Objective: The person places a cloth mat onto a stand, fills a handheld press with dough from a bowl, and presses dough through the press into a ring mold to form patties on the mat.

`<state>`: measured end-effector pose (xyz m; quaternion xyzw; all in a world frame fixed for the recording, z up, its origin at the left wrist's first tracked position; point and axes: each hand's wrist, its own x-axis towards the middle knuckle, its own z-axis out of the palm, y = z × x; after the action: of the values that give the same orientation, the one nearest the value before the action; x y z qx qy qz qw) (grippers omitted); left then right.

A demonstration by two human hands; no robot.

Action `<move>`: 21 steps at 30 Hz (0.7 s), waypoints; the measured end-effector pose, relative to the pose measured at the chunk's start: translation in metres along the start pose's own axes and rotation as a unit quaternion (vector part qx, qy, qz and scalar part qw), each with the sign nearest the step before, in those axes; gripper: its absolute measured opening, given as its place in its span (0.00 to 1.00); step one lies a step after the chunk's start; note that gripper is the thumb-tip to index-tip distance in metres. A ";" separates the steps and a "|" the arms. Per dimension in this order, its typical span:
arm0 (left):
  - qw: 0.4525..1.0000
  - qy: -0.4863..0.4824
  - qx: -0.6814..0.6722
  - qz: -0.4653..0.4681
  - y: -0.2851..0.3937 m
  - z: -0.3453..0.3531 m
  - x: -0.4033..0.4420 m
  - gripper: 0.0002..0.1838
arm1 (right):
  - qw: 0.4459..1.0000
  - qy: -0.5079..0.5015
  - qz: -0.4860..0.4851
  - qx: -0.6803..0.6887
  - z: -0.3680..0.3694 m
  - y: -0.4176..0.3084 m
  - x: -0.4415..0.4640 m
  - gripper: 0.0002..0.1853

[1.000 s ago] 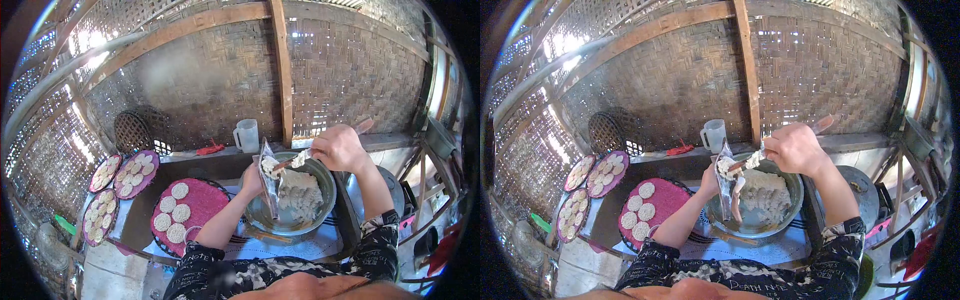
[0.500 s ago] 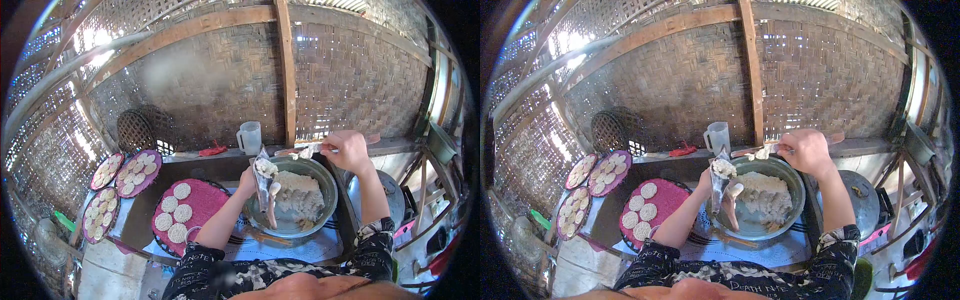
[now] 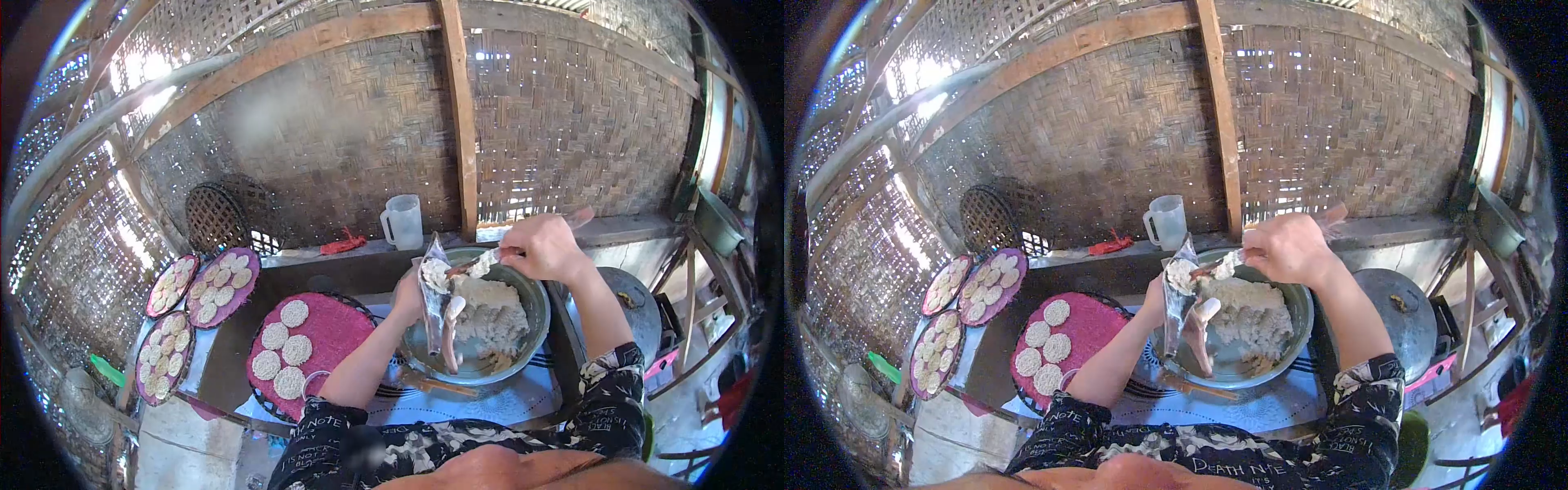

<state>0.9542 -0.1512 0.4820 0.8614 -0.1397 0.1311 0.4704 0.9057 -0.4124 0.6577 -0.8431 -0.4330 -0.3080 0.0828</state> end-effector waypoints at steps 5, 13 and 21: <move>0.998 0.000 0.050 0.025 0.032 -0.001 -0.003 0.26 | 0.990 -0.099 -0.054 -0.086 0.016 -0.021 0.016 0.07; 0.997 0.012 0.074 -0.004 0.027 -0.010 0.000 0.22 | 0.997 -0.046 -0.037 -0.058 0.025 -0.012 0.010 0.06; 0.991 0.129 -0.031 0.023 0.024 -0.005 0.019 0.20 | 0.872 0.155 0.323 0.334 0.085 -0.017 -0.017 0.10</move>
<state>0.9622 -0.1620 0.5098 0.8186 -0.1023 0.2474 0.5081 0.9235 -0.3788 0.5778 -0.7997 -0.1953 -0.2279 0.5200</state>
